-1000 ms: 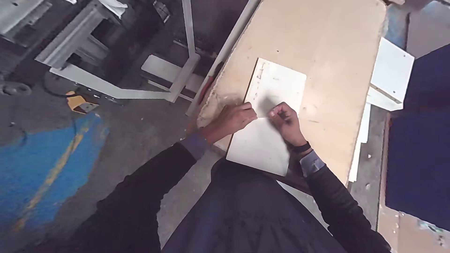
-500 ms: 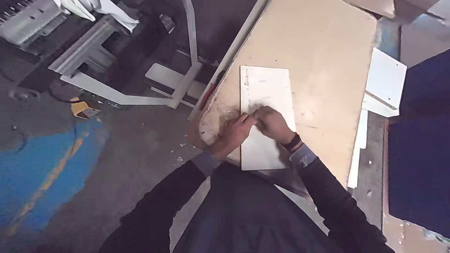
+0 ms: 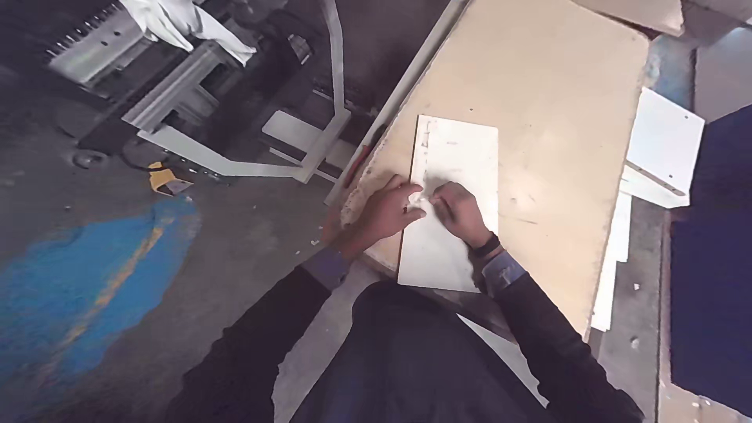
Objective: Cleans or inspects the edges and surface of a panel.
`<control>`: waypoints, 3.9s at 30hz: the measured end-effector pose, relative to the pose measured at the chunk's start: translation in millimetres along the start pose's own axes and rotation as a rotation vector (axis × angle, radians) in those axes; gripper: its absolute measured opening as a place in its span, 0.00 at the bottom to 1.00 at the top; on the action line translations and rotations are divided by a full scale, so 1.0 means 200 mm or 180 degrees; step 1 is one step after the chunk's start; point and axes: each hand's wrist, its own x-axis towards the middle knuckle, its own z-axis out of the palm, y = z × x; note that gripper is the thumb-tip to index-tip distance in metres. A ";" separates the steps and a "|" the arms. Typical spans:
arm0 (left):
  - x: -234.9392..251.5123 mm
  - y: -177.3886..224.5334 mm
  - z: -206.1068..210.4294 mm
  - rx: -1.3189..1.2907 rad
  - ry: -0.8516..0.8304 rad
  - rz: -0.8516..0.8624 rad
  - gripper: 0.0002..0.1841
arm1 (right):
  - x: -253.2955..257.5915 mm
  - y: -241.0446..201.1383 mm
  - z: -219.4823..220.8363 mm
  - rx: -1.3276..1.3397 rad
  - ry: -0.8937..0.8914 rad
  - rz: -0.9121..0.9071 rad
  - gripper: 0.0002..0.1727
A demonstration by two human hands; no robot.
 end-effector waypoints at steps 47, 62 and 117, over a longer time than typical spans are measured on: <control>0.20 -0.01 -0.05 0.0526 -0.0756 0.1066 0.16 | -0.08 -0.04 -0.10 0.2636 0.0631 0.1451 0.06; 0.09 0.10 0.14 0.1389 -0.0370 0.0526 0.10 | -0.15 0.06 -0.15 0.5752 0.2135 0.1468 0.17; -0.08 0.26 0.36 0.1130 0.0813 -0.0081 0.14 | -0.08 -0.09 -0.16 -0.0008 -0.0697 0.0864 0.14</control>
